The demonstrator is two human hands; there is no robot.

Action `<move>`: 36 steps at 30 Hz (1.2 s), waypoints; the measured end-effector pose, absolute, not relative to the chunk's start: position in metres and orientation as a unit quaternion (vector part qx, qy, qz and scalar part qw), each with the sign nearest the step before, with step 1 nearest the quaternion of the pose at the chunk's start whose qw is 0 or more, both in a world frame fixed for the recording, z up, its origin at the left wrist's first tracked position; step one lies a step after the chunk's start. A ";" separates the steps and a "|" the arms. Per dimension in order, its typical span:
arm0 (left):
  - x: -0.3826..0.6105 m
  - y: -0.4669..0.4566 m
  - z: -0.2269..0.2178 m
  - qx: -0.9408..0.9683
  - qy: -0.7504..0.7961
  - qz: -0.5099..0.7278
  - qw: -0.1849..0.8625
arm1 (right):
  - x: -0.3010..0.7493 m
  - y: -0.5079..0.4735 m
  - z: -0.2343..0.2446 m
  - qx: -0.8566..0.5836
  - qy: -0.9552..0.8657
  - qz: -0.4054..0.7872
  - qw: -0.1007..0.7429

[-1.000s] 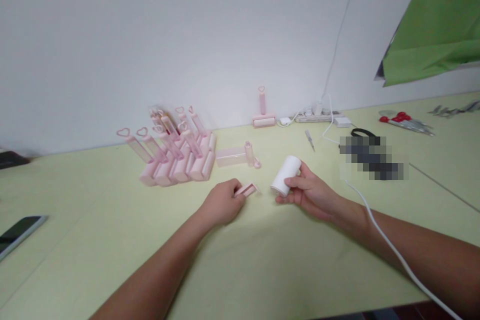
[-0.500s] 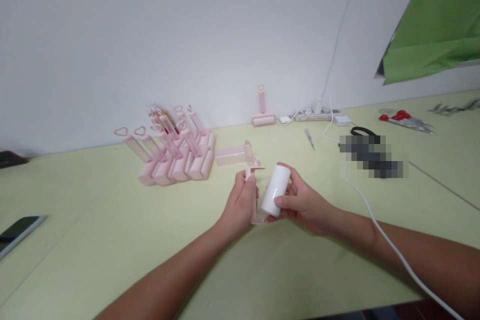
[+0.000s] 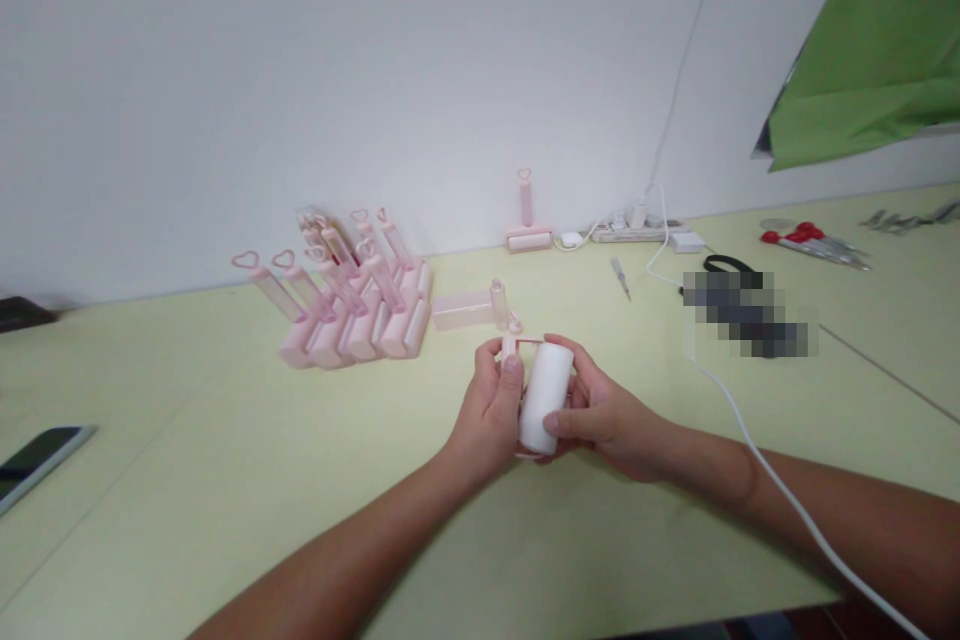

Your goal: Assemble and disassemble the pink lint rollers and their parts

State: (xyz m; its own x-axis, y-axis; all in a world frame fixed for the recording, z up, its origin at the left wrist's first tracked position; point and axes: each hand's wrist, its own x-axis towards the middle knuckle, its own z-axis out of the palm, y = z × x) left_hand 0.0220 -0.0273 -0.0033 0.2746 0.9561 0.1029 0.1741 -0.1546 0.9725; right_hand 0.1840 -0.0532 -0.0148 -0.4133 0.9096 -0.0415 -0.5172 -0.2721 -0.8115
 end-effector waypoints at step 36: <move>0.001 -0.025 0.015 0.904 0.175 0.389 0.010 | 0.192 -0.057 0.001 -0.323 -0.493 0.690 0.421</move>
